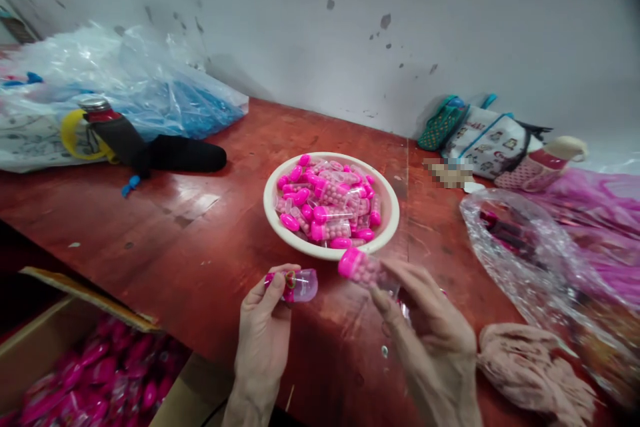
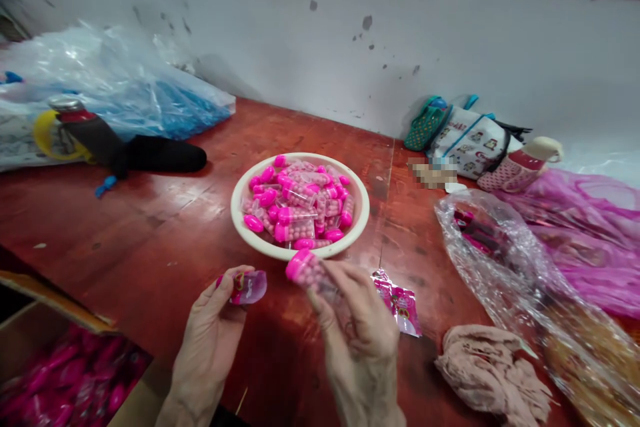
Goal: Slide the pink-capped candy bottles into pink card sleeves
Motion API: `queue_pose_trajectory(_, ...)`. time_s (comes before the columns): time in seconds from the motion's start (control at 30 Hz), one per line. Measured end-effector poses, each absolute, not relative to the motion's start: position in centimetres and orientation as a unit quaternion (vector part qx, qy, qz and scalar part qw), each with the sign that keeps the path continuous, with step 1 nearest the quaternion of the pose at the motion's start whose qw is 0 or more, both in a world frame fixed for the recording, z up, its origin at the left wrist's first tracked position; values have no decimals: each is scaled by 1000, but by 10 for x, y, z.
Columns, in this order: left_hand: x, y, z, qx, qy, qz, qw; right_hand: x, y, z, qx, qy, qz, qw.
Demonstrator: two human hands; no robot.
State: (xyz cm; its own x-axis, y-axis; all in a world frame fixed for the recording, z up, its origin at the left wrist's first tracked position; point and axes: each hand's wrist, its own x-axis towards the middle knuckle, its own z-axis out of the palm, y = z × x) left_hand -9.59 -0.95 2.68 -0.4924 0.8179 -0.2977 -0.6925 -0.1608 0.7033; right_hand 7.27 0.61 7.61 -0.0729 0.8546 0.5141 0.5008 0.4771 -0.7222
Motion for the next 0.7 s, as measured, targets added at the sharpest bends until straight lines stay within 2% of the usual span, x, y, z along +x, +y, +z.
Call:
queue_pose_trajectory(0.23, -75, -10, 32, 80, 411, 743, 522, 57, -18, 53, -453, -705, 151, 524)
queue_pose_trajectory(0.53, -66, -9, 34, 131, 446, 723, 511, 75, -18, 38, -372, -756, 191, 504)
queue_pose_trajectory(0.7, -58, -8, 38, 111, 449, 737, 492, 80, -16, 29, -379, -755, 202, 495)
